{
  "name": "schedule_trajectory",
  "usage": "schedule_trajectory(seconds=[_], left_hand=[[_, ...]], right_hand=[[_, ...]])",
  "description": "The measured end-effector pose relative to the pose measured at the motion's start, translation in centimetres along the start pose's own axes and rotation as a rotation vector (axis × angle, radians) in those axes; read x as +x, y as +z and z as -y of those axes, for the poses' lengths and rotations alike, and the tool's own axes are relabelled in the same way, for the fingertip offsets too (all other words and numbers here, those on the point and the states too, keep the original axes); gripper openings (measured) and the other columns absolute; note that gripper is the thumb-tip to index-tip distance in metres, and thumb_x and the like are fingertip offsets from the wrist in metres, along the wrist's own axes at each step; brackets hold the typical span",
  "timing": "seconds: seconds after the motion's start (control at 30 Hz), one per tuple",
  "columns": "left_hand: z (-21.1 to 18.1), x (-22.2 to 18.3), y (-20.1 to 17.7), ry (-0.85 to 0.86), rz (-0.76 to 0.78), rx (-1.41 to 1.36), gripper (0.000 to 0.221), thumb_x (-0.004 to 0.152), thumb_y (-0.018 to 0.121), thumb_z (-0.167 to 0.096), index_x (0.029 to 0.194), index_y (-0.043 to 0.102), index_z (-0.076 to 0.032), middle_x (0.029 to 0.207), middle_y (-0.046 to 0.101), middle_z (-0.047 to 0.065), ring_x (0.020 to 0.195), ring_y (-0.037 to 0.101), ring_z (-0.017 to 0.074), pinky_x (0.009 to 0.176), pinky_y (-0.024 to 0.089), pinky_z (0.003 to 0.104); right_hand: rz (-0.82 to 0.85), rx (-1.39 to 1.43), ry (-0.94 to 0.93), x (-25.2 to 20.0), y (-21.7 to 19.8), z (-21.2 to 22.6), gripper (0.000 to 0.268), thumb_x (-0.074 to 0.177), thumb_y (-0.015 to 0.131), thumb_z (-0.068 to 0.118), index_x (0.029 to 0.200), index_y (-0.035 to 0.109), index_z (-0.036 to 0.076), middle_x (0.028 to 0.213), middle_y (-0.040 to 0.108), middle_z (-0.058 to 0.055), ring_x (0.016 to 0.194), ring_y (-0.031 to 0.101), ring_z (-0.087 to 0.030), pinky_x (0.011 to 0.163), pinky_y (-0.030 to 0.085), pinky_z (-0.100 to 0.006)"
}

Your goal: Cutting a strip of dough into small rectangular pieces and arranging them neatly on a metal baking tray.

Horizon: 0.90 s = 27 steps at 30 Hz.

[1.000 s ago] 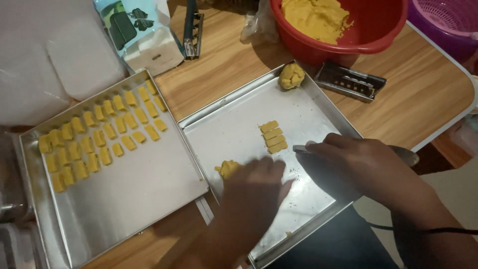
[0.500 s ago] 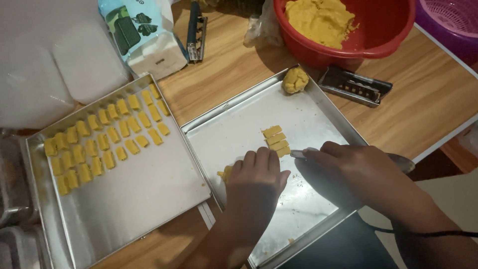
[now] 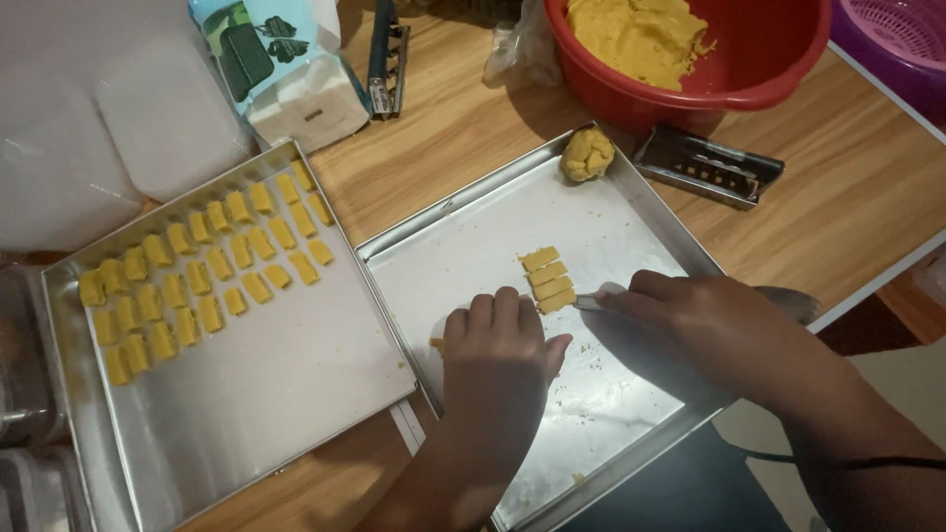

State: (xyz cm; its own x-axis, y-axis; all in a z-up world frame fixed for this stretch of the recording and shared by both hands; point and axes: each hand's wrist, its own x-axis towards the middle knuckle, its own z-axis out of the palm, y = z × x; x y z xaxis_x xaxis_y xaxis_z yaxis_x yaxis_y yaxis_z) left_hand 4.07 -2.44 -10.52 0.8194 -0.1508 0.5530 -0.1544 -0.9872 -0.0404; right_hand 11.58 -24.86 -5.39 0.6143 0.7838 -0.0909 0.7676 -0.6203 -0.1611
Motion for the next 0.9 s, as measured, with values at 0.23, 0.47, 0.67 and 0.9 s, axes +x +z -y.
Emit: schedule_trajectory(seconds=[0.23,0.47,0.67,0.9], left_hand=[[0.0,-0.3,0.8,0.000,-0.003,-0.055,0.056,0.068,0.096,-0.056,0.083,0.068,-0.009,0.080,0.055,0.003,0.074,0.052,0.0229,0.070,0.044,0.037],[-0.1,-0.5,1.2,-0.011,-0.012,-0.051,0.059,0.062,0.098,-0.059,0.078,0.066,-0.012,0.078,0.055,0.001,0.073,0.053,0.0211,0.069,0.044,0.037],[0.0,-0.7,1.2,-0.026,0.010,-0.096,0.058,0.067,0.096,-0.058,0.084,0.070,-0.009,0.080,0.059,0.004,0.074,0.055,0.0221,0.070,0.046,0.037],[0.2,-1.0,2.2,-0.083,0.037,-0.143,0.055,0.073,0.093,-0.058,0.084,0.068,-0.010,0.076,0.057,0.003,0.075,0.057,0.0230,0.071,0.047,0.037]], right_hand=[[0.026,0.057,-0.005,0.7,-0.4,-0.3,0.065,0.082,0.067,0.009,0.143,0.058,0.029,0.095,0.068,0.002,0.062,0.072,-0.026,0.047,0.052,-0.044],[0.056,0.076,-0.042,1.4,-0.5,-0.2,0.062,0.085,0.064,0.009,0.144,0.057,0.027,0.095,0.067,0.001,0.062,0.071,-0.025,0.051,0.052,-0.041],[0.094,0.066,0.002,2.1,-0.8,0.9,0.057,0.084,0.068,0.019,0.137,0.050,0.029,0.100,0.070,0.003,0.052,0.069,-0.028,0.045,0.050,-0.044],[0.045,0.097,-0.091,2.9,-2.0,2.6,0.059,0.092,0.068,0.027,0.148,0.049,0.029,0.082,0.067,0.001,0.044,0.062,-0.022,0.036,0.044,-0.039]])
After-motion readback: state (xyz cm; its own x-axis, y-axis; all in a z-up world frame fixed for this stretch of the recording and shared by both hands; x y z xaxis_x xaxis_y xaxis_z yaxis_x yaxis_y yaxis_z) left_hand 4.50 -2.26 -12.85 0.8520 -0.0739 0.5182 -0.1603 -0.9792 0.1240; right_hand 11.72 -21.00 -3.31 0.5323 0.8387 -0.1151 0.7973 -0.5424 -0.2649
